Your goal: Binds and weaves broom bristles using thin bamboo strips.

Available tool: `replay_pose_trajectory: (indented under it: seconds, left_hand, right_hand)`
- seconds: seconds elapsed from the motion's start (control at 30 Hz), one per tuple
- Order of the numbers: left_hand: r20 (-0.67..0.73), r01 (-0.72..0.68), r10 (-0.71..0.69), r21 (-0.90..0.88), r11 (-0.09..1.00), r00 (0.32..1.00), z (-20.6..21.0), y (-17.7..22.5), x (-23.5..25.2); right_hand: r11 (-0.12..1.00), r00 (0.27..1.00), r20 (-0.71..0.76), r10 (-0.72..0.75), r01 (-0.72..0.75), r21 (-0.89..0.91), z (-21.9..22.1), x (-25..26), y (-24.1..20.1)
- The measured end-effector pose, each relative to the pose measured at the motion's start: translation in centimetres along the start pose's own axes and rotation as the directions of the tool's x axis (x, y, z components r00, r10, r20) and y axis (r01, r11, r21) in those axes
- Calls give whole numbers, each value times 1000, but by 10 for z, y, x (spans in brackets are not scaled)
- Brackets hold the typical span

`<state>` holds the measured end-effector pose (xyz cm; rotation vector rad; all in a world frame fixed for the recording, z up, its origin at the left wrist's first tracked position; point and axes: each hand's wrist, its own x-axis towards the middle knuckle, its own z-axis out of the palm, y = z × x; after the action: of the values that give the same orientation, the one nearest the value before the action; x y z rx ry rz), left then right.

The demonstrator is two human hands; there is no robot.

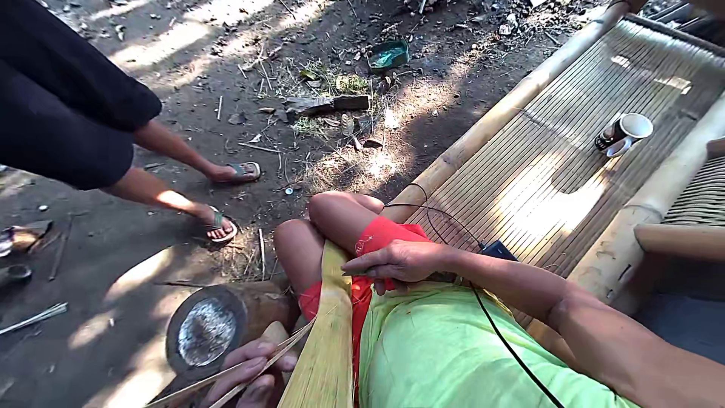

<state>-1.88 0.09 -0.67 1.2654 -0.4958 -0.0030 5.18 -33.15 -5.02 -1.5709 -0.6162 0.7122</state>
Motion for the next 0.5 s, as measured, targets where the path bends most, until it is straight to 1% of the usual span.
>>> replay_pose_trajectory:
  seconds: [0.1, 0.2, 0.33, 0.5]
  left_hand:
    - [-32, -3, 3, 10, 1000, 999, -1, -6, -1]
    - [-86, 19, -20, -4, 1000, 996, -1, -10, -4]
    - [-110, -25, 24, -4, 1000, 994, -7, -18, -5]
    - [-137, -25, 27, 14, 1000, 990, -8, -23, -5]
  right_hand:
    - [995, 998, 32, 52, -55, 79, -2, 4, 15]
    - [986, 994, 45, 97, -103, 132, -5, 6, 20]
    - [985, 995, 45, 89, -94, 147, -6, 7, 20]
    - [983, 994, 50, 95, -101, 151, -8, 6, 20]
